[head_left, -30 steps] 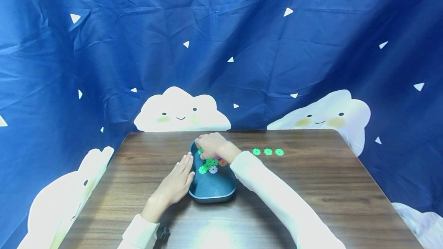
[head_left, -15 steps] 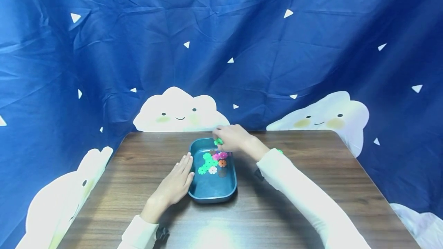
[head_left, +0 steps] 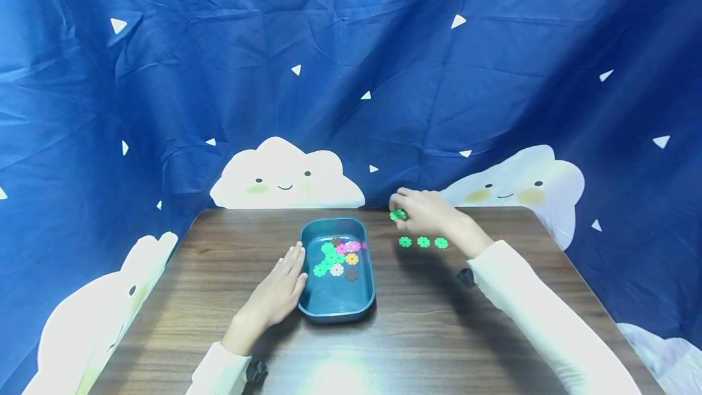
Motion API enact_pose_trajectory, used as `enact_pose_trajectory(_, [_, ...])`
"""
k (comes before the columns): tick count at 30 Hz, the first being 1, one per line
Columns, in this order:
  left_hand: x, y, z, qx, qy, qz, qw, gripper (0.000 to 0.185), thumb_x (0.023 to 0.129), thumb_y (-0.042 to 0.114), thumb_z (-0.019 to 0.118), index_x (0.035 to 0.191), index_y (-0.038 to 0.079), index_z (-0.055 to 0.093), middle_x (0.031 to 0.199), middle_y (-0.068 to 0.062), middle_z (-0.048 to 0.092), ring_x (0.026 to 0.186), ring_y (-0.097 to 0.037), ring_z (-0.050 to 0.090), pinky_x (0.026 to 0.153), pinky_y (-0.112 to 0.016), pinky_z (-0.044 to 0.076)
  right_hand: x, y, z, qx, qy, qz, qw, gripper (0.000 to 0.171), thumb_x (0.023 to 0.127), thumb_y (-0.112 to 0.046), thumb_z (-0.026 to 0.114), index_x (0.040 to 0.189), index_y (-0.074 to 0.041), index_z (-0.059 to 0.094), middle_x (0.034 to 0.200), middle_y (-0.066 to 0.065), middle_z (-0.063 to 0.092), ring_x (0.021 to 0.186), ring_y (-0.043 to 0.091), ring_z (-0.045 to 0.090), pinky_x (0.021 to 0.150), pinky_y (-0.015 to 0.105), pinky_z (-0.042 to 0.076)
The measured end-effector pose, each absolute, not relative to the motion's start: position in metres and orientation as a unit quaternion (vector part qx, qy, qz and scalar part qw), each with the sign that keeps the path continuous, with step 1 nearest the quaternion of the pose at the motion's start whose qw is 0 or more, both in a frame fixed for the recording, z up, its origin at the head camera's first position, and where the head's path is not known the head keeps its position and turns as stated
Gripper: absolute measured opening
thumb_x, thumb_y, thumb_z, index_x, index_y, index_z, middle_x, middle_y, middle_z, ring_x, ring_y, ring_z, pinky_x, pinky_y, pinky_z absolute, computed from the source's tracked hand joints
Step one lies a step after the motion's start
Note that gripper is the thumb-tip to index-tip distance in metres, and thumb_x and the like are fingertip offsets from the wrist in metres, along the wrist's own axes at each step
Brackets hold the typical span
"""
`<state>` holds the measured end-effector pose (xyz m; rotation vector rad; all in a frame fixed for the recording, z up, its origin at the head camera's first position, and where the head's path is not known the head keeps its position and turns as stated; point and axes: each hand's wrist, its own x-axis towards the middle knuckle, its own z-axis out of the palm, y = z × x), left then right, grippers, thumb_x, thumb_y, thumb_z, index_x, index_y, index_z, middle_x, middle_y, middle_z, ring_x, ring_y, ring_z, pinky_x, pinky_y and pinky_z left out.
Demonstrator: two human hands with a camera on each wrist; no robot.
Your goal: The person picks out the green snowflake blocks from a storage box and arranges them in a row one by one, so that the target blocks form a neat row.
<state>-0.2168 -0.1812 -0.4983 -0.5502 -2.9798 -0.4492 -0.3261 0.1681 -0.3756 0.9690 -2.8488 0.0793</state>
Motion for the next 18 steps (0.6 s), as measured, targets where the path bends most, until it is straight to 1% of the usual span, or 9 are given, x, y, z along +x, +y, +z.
enact_pose_trajectory(6, [-0.216, -0.181, -0.497, -0.179, -0.972, -0.148, 0.043, 0.058, 0.106, 0.031, 0.035, 0.155, 0.004, 0.022, 0.165, -0.01, 0.017, 0.152, -0.027, 0.019, 0.123, -0.046, 0.022, -0.323, 0.212, -0.378, 0.295, -0.952, 0.03, 0.075, 0.023, 0.079, -0.024, 0.069, 0.101, -0.018, 0.067, 0.093, -0.002, 0.06, 0.068, 0.013, 0.053, 0.055, 0.03, 0.044])
enact_pose_trajectory(8, [-0.216, -0.181, -0.497, -0.178, -0.972, -0.149, 0.043, 0.058, 0.106, 0.031, 0.036, 0.155, 0.004, 0.022, 0.165, -0.01, 0.017, 0.152, -0.027, 0.019, 0.123, -0.046, 0.023, -0.322, 0.226, -0.383, 0.281, -0.956, 0.03, 0.075, 0.024, 0.078, -0.025, 0.07, 0.101, -0.019, 0.067, 0.093, -0.004, 0.061, 0.068, 0.012, 0.054, 0.054, 0.03, 0.043])
enact_pose_trajectory(11, [-0.216, -0.181, -0.498, -0.178, -0.972, -0.149, 0.044, 0.058, 0.106, 0.03, 0.038, 0.155, 0.004, 0.023, 0.165, -0.011, 0.017, 0.152, -0.028, 0.021, 0.122, -0.047, 0.024, -0.321, 0.245, -0.391, 0.262, -0.962, 0.035, 0.074, 0.024, 0.077, -0.025, 0.071, 0.1, -0.02, 0.066, 0.093, -0.005, 0.062, 0.07, 0.012, 0.055, 0.055, 0.031, 0.044])
enact_pose_trajectory(14, [-0.217, -0.181, -0.498, -0.178, -0.972, -0.148, 0.041, 0.058, 0.106, 0.03, 0.038, 0.155, 0.004, 0.022, 0.165, -0.01, 0.017, 0.152, -0.026, 0.018, 0.123, -0.046, 0.023, -0.321, 0.263, -0.4, 0.248, -0.965, 0.041, 0.075, 0.023, 0.076, -0.025, 0.071, 0.098, -0.02, 0.065, 0.09, -0.004, 0.061, 0.07, 0.011, 0.055, 0.056, 0.032, 0.045])
enact_pose_trajectory(18, [-0.217, -0.181, -0.497, -0.179, -0.972, -0.145, 0.034, 0.059, 0.106, 0.031, 0.037, 0.156, 0.004, 0.021, 0.165, -0.01, 0.015, 0.153, -0.024, 0.015, 0.124, -0.045, 0.021, -0.321, 0.284, -0.411, 0.228, -0.97, 0.046, 0.075, 0.025, 0.077, -0.027, 0.072, 0.1, -0.019, 0.066, 0.088, -0.004, 0.06, 0.072, 0.012, 0.055, 0.056, 0.035, 0.045])
